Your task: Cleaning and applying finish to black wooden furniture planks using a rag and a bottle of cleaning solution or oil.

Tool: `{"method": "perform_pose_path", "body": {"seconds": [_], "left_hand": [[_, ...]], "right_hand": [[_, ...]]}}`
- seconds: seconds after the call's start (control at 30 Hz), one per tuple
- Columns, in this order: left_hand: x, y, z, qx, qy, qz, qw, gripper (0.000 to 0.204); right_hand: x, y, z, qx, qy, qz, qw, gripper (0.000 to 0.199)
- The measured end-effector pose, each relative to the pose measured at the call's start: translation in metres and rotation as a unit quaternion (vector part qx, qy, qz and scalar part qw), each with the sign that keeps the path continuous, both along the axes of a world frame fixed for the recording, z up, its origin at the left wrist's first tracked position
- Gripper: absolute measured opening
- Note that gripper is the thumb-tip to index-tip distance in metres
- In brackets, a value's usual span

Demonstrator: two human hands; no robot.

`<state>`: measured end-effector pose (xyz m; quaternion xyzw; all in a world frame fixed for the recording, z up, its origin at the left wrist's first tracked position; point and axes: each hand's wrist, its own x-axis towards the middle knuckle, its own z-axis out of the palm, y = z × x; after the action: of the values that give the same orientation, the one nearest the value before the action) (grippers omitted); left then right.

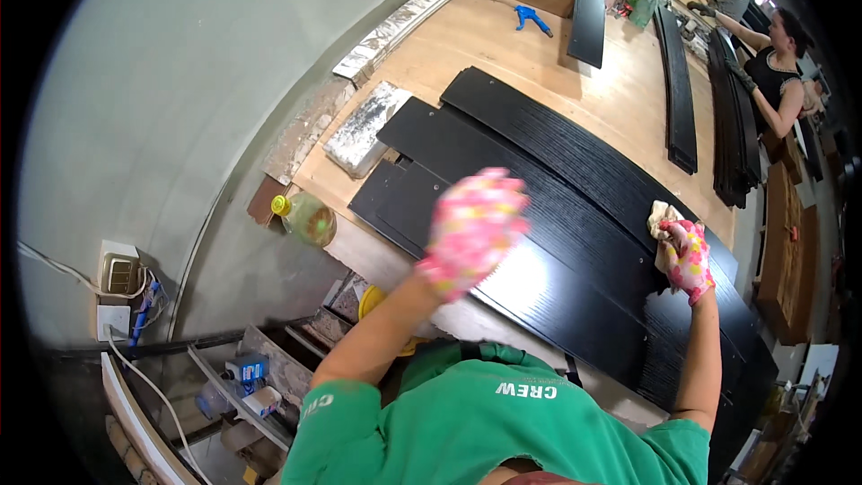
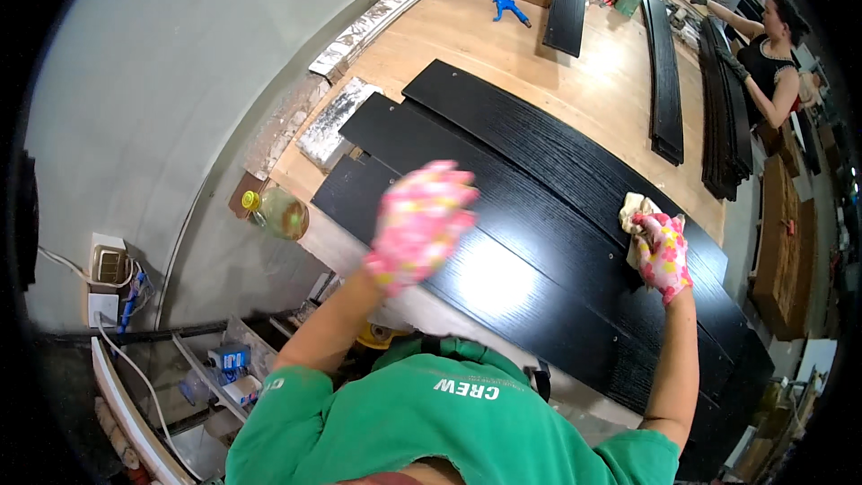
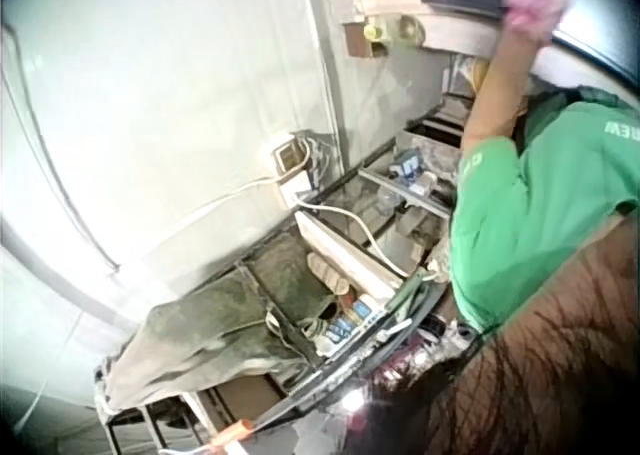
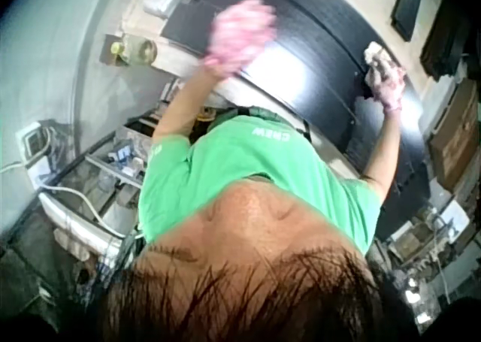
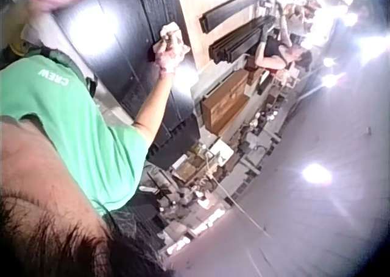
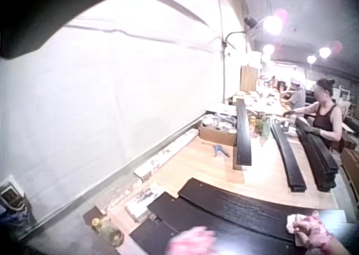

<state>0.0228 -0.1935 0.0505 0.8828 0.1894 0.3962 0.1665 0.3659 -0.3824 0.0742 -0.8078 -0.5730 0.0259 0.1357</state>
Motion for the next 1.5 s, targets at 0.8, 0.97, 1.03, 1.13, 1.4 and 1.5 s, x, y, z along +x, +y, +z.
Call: {"method": "perform_pose_path", "body": {"seconds": [0.8, 0.97, 1.03, 1.13, 1.4, 1.5], "left_hand": [[0.099, -0.003, -0.053, 0.014, 0.259, -0.01, 0.966, 0.044], [0.105, -0.004, -0.044, -0.05, 0.167, -0.038, 0.984, 0.034], [0.097, -0.001, -0.059, -0.007, 0.176, -0.02, 0.984, 0.036], [0.087, -0.003, -0.051, -0.009, 0.24, 0.003, 0.971, 0.043], [0.104, 0.006, -0.03, 0.012, 0.251, -0.014, 0.968, 0.028], [0.094, 0.042, -0.003, 0.021, 0.232, -0.12, 0.965, 0.02]], "right_hand": [[-0.124, 0.29, -0.041, 0.129, 0.017, 0.485, 0.865, 0.032], [-0.17, 0.348, -0.038, 0.098, -0.005, 0.467, 0.879, 0.036], [-0.174, 0.333, -0.038, 0.078, -0.03, 0.461, 0.884, 0.037], [-0.109, 0.254, -0.036, 0.093, 0.003, 0.474, 0.876, 0.04], [0.004, -0.072, -0.039, 0.114, -0.134, 0.022, 0.984, 0.034], [0.014, -0.13, -0.036, 0.099, -0.117, -0.201, 0.967, 0.026]]}}
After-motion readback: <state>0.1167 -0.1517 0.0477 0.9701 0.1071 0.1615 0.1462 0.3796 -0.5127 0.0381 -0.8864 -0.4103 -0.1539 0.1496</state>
